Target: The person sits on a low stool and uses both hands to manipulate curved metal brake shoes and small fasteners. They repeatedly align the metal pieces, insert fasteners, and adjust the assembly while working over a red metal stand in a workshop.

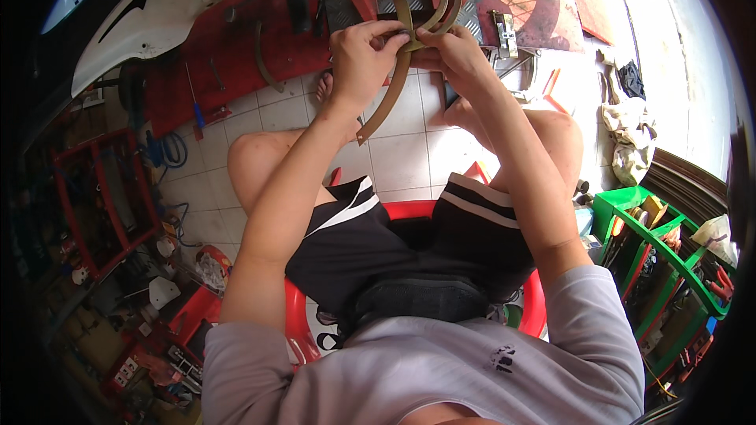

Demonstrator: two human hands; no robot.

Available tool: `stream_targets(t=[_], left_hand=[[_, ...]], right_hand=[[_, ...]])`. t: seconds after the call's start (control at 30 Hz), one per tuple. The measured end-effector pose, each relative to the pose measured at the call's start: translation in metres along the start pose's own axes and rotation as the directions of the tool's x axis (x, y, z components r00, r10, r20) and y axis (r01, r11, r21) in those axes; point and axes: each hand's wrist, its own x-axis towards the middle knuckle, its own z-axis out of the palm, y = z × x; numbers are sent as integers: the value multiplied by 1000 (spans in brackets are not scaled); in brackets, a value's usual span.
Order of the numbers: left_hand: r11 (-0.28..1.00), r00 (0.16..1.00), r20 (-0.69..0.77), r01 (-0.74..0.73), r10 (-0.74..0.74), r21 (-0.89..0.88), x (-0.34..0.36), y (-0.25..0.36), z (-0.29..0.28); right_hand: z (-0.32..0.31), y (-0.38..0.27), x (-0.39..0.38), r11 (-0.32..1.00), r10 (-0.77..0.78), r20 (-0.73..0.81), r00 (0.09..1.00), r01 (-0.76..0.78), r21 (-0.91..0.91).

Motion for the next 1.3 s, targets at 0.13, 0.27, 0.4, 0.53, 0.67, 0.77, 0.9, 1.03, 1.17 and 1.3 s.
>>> stream_targets(t=[0.13,0.27,0.4,0.53,0.67,0.77,0.9,1.03,1.17,1.3], left_hand=[[995,995,-45,-95,93,-43,3,-10,3],[991,993,-25,-121,119,-64,3,-12,6],[988,988,-3,-152,152,-5,3,-6,5],[955,955,-19,-296,297,23,5,-12,6],[930,929,-26,-369,369,12,5,-12,10],[919,918,-33,-394,394,6,4,-9,8],[904,904,-39,-424,426,53,3,-7,5],[908,909,-30,-414,416,64,2,-4,2],[931,932,-12,-363,363,28,2,-1,1],[939,939,-41,-343,342,-22,3,-2,1]], right_hand=[[4,0,0,1000,-9,8,1000,9,-6],[4,-1,0,1000,13,-13,1000,-14,-28],[0,1,2,1000,2,-8,1000,-2,-10],[5,-1,-1,1000,1,-8,1000,-1,9],[1,-1,2,999,-5,-4,1000,5,32],[-3,-1,4,999,-8,10,1000,8,40],[-3,-1,4,999,1,6,1000,-1,49],[1,-2,3,998,4,12,1000,-4,65],[0,-2,2,998,-3,21,1000,1,64],[1,-3,1,998,-3,31,1000,0,68]])
